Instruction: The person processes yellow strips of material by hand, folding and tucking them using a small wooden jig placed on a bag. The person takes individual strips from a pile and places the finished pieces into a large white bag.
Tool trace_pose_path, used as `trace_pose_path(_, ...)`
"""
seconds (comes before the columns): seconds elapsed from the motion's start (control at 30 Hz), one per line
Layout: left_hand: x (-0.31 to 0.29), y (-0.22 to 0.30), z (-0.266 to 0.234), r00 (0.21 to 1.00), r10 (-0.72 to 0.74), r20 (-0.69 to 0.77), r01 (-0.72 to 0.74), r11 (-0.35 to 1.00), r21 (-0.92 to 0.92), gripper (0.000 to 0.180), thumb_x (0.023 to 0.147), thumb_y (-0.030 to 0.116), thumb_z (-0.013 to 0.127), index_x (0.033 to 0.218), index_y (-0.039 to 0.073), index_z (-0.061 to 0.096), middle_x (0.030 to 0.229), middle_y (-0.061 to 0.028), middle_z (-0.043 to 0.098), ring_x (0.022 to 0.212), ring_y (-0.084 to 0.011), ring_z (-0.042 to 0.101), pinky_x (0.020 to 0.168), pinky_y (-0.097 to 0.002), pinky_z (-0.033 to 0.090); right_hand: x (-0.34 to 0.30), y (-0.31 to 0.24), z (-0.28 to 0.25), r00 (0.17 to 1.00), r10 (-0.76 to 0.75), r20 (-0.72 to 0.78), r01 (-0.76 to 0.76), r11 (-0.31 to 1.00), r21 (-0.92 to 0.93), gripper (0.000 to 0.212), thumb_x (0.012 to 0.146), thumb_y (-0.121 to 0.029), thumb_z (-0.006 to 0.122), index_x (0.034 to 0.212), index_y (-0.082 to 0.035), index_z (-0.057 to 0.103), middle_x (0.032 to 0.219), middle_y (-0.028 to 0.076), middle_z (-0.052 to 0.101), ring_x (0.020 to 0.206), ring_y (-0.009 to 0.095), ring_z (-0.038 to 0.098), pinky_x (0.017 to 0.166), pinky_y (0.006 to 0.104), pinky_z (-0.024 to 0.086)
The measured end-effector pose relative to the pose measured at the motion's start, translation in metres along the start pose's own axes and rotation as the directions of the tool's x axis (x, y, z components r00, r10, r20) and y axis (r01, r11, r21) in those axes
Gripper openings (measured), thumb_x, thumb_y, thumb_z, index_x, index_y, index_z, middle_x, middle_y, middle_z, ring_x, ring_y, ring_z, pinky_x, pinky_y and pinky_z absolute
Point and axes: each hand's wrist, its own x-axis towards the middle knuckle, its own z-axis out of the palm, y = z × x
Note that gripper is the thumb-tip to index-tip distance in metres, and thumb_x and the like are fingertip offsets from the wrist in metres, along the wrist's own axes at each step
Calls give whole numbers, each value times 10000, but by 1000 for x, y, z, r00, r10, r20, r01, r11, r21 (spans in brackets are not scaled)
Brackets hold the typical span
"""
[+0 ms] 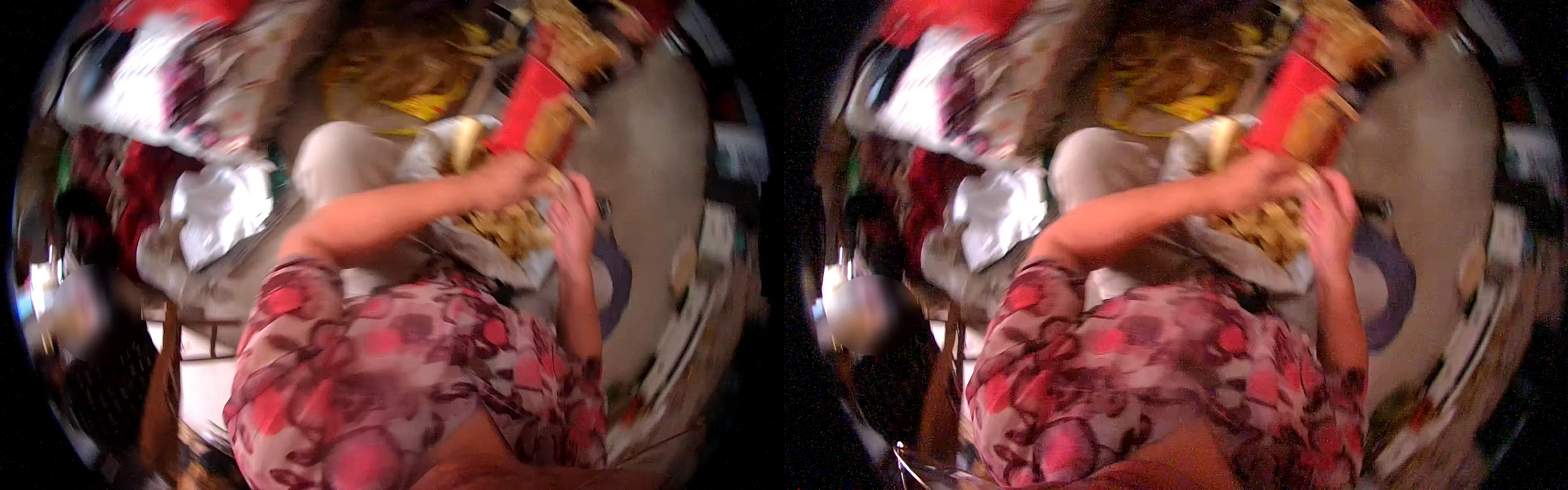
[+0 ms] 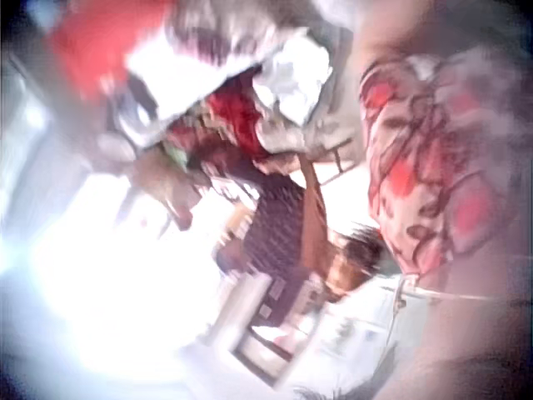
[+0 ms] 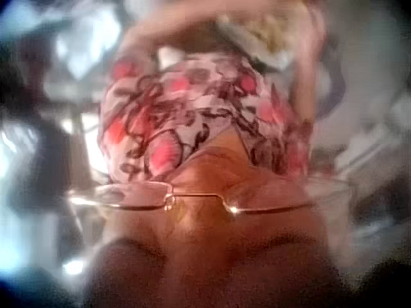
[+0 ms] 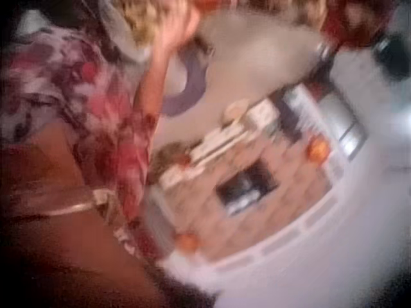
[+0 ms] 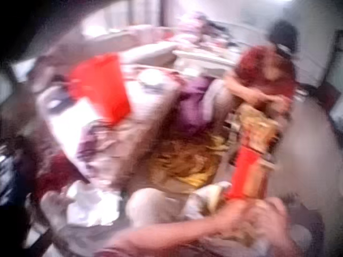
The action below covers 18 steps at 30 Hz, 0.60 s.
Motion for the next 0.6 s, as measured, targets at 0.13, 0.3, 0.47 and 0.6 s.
trace_pose_path(0.13,0,13,-7,983,-157,99,185,855,-484,218,860,233,523,822,30,591,632,-11,525,554,-80,491,493,-228,403,13,4,0,980,200,23,-200,964,172,247,894,-372,490,884,-125,493,578,-63,338,417,32,273,379,192,205)
trace_pose_path(0.3,-3,24,-11,952,-260,161,296,653,-697,192,840,171,519,683,63,535,595,-5,515,465,-69,444,450,-197,345,29,6,-24,994,95,46,-104,959,265,345,881,-440,470,829,-99,482,532,-48,359,402,42,281,364,204,207)
trace_pose_path(0.47,-2,10,-26,940,-238,244,312,891,-331,191,799,202,636,872,35,578,732,-44,577,549,-102,507,538,-228,428,26,19,-42,998,52,29,-58,947,316,242,903,-323,478,826,-94,479,525,-60,338,400,36,275,374,189,221)
trace_pose_path(0.6,-1,21,-10,985,122,-123,-69,927,367,383,726,96,688,1067,23,531,982,-126,585,902,-263,572,734,-326,473,19,26,-38,998,-40,40,39,999,35,98,877,-174,529,843,-88,500,568,-51,417,441,28,349,393,183,277)
